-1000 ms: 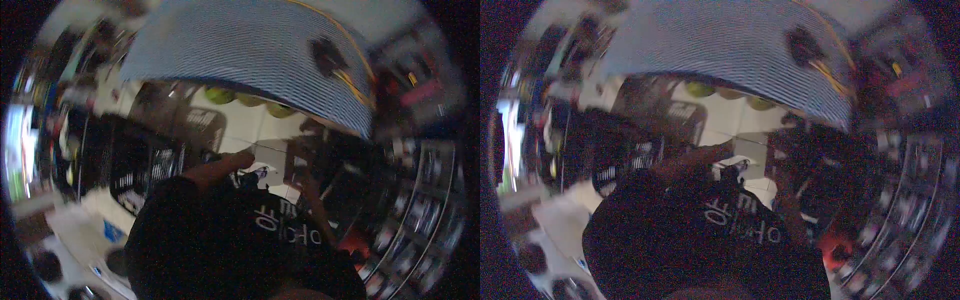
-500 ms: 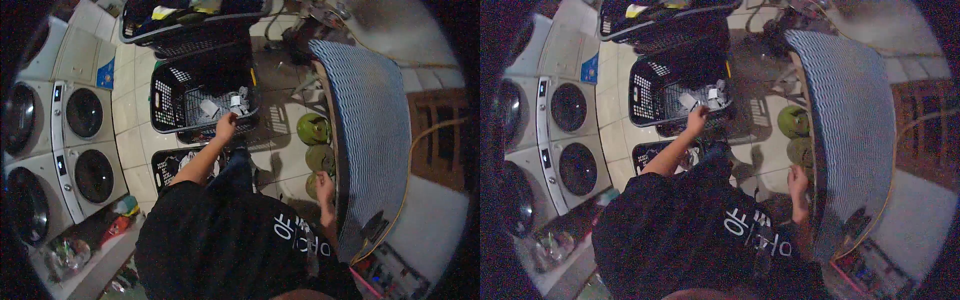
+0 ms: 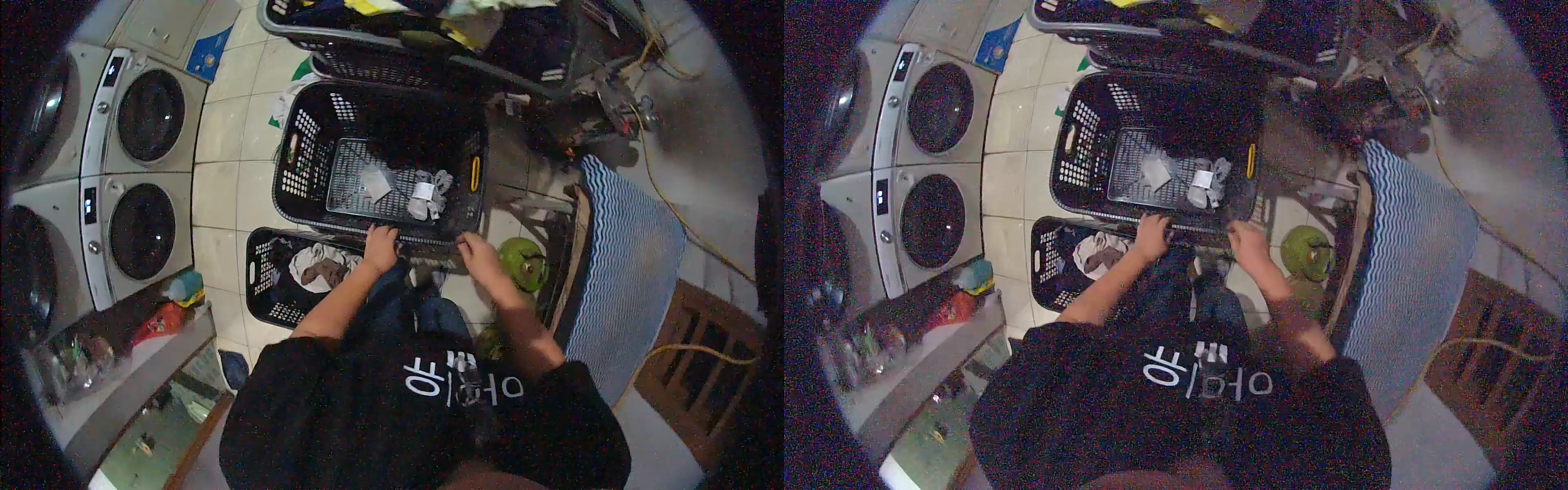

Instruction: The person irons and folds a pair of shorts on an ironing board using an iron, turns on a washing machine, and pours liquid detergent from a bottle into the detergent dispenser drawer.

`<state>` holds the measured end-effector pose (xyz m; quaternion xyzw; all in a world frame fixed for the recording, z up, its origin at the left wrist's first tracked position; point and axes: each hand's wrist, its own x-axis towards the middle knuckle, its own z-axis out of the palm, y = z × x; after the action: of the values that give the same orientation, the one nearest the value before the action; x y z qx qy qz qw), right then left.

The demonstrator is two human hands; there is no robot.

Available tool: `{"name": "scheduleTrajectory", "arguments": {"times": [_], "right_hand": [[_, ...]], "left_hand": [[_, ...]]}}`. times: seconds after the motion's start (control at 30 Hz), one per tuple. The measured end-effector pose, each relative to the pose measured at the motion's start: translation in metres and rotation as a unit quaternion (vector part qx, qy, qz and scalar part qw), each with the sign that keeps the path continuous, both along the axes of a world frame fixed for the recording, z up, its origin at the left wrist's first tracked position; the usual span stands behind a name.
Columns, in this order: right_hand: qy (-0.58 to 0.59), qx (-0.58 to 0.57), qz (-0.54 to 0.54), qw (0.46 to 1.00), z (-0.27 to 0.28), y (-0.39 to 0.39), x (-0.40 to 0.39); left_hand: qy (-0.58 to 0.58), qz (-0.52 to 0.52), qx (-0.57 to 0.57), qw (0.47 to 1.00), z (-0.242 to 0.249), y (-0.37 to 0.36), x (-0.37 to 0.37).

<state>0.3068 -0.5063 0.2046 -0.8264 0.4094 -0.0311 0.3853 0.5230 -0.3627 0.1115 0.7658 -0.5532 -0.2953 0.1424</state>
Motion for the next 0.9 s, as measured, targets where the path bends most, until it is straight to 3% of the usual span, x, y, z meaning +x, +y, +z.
{"name": "scheduleTrajectory", "arguments": {"times": [0.1,0.23,0.3,0.4,0.5,0.53,0.63,0.7,0.77,0.87,0.9], "right_hand": [[0.026,-0.018,0.079,0.996,-0.035,-0.037,0.057],[0.095,-0.086,0.204,0.971,-0.125,-0.064,0.109],[0.135,-0.129,0.246,0.951,-0.158,-0.083,0.128],[0.237,-0.228,0.271,0.905,-0.21,-0.106,0.173],[0.213,-0.239,0.327,0.889,-0.256,-0.131,0.205],[0.275,-0.246,0.35,0.861,-0.269,-0.137,0.22],[0.304,-0.346,0.384,0.8,-0.302,-0.146,0.248],[0.288,-0.336,0.408,0.799,-0.326,-0.154,0.257],[0.216,-0.344,0.377,0.833,-0.385,-0.159,0.252],[0.345,-0.009,0.296,0.891,-0.385,-0.153,0.248],[0.29,0.001,0.26,0.921,-0.367,-0.143,0.24]], "left_hand": [[-0.056,-0.014,-0.032,0.998,-0.01,0.005,-0.004],[0.059,0.052,-0.135,0.988,0.039,0.013,-0.018],[0.144,0.133,-0.135,0.971,0.053,0.029,-0.028],[0.158,0.25,-0.034,0.955,0.009,0.088,-0.054],[0.131,0.345,0.007,0.929,-0.037,0.154,-0.078],[0.14,0.39,0.046,0.909,-0.05,0.175,-0.082],[0.094,0.485,0.104,0.863,-0.082,0.228,-0.096],[0.094,0.517,0.118,0.843,-0.098,0.253,-0.106],[0.105,0.542,0.132,0.824,-0.112,0.259,-0.109],[0.153,0.569,0.13,0.798,-0.118,0.256,-0.114],[0.18,0.575,0.114,0.79,-0.12,0.25,-0.114]]}}
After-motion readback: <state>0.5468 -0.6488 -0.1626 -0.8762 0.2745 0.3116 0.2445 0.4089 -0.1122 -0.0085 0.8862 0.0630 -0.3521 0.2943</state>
